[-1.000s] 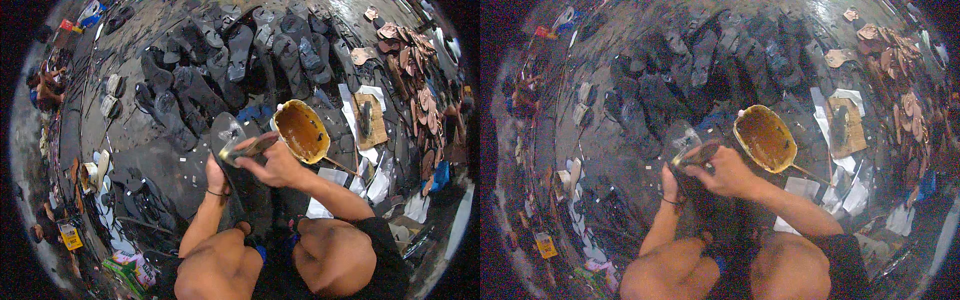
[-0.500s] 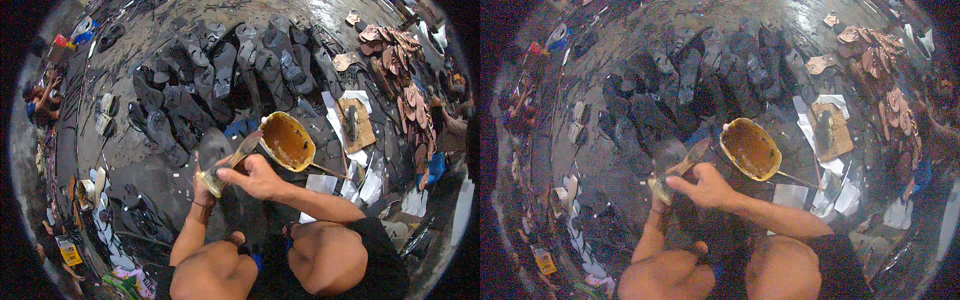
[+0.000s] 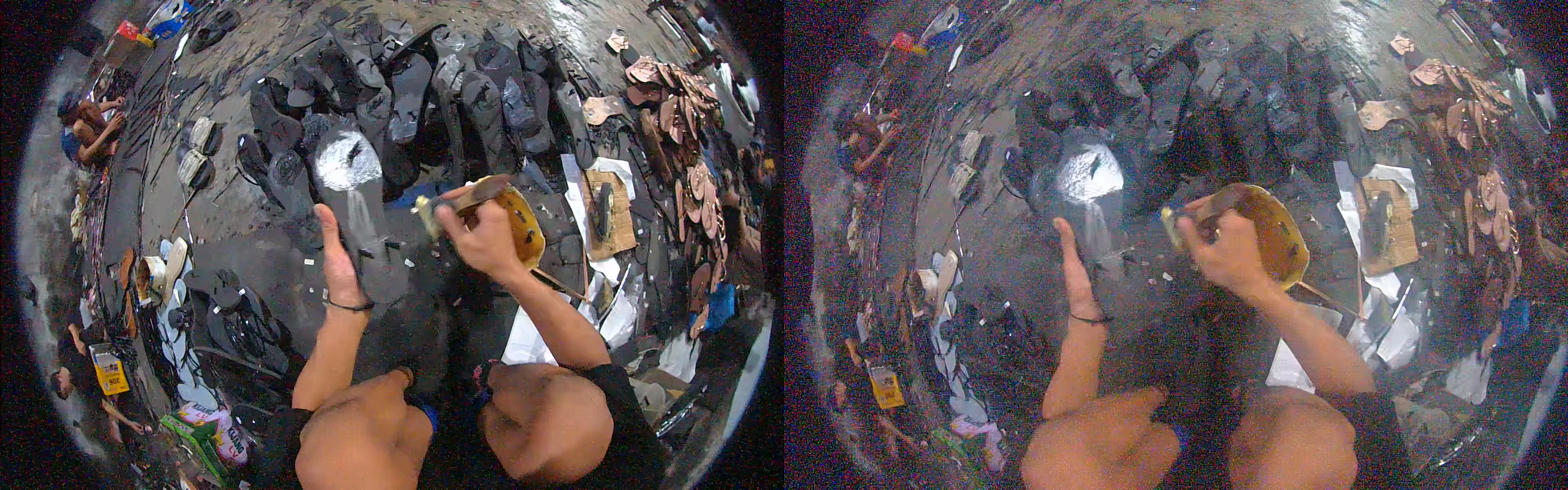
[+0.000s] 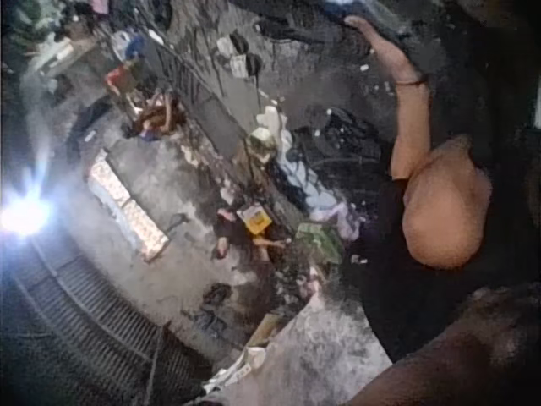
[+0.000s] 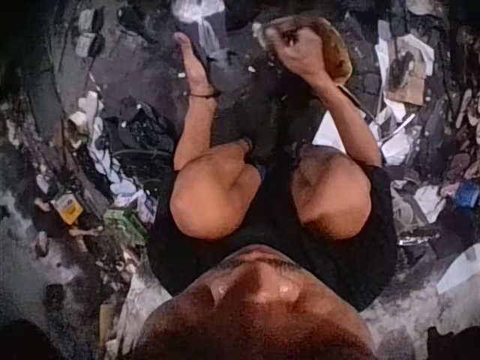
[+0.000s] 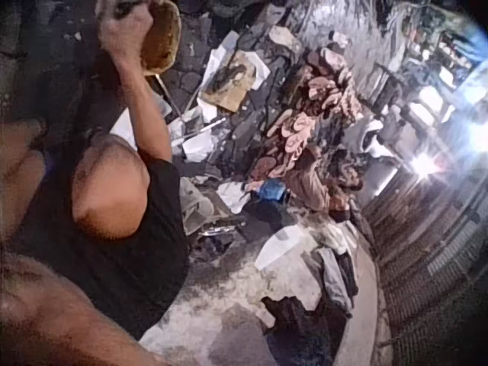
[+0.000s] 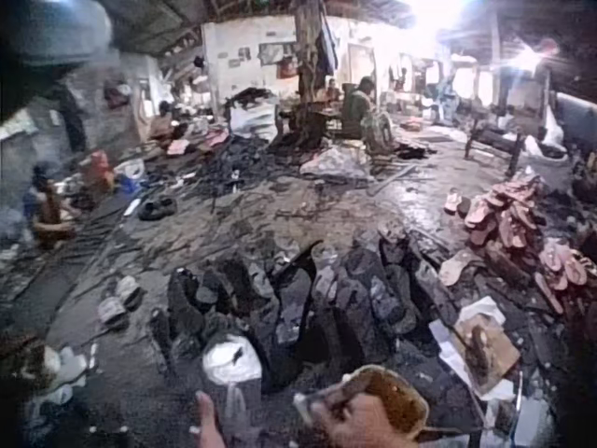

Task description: The person sits on the floor and repeatedly applies a brown liquid from a yellow container to the soles of multiple black sandals using a brush. The person picks up each sandal, coats the sole, and places it back on the floor among many others.

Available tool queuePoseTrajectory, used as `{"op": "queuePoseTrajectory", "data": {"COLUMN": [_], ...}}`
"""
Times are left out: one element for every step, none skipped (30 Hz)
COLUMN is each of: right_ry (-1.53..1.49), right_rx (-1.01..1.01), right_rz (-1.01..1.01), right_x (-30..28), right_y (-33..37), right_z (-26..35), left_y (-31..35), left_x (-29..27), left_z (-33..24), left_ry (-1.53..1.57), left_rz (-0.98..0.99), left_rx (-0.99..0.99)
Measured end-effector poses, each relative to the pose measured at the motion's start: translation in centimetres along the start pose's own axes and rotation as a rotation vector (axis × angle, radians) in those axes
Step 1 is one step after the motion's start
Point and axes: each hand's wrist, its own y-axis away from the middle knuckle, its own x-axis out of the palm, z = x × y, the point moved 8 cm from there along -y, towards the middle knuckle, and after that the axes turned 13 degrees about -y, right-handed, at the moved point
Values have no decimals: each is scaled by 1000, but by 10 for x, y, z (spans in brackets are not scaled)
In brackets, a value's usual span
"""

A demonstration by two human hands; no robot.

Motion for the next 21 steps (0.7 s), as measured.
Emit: {"op": "queuePoseTrajectory", "data": {"right_ry": [-220, -178, -119, -122, -60, -236, -391, -306, -228, -142, -65, -84, 115, 140, 168, -26, -34, -39, -37, -28, 20], "right_rx": [-15, -85, -149, -234, -379, -169, 41, 3, -93, -198, -289, -254, -325, -246, -175, -71, -130, -174, -243, -317, -374], "right_rz": [-48, 98, 222, 478, 468, 289, 99, 86, 152, 210, 275, 150, 85, 86, 90, -4, 36, 75, 103, 262, 390], "right_x": [4, 34, 58, 77, 76, 58, 30, 26, 39, 50, 61, 47, 32, 19, 12, 0, 8, 26, 40, 58, 62], "right_y": [4, 15, 33, 49, 51, 31, 5, -7, 6, 30, 47, 40, 26, 14, 3, -1, 4, 18, 26, 34, 38], "right_z": [11, 28, 48, 70, 82, 73, 55, 41, 47, 52, 57, 51, 44, 21, 16, 10, 16, 37, 59, 67, 63], "left_y": [-3, -18, -24, -11, -7, -4, -7, -18, -21, -28, -28, -17, -13, -12, -13, -10, -14, -20, -31, -35, -27], "left_x": [-12, -30, -34, -21, -7, 0, 10, 4, -9, -16, -23, -5, -4, -3, 0, 8, 2, -14, -26, -48, -27], "left_z": [6, 28, 46, 48, 43, 29, 18, 26, 17, 9, 5, -2, -5, -8, -14, -19, -14, 4, 16, 43, 34], "left_ry": [-87, -63, -31, 83, 122, 81, -48, 126, 121, 117, 112, 154, 120, 88, 60, 35, -35, -103, -172, 15, -16], "left_rz": [-151, -46, 23, 61, 76, 47, -45, 156, 150, 157, 145, 187, 167, 150, 138, 46, 12, -28, -43, 238, 119], "left_rx": [50, -105, -201, -256, -236, -164, -44, -58, -38, -17, 2, 15, 46, 73, 108, 118, 109, 87, 79, -183, -75]}}
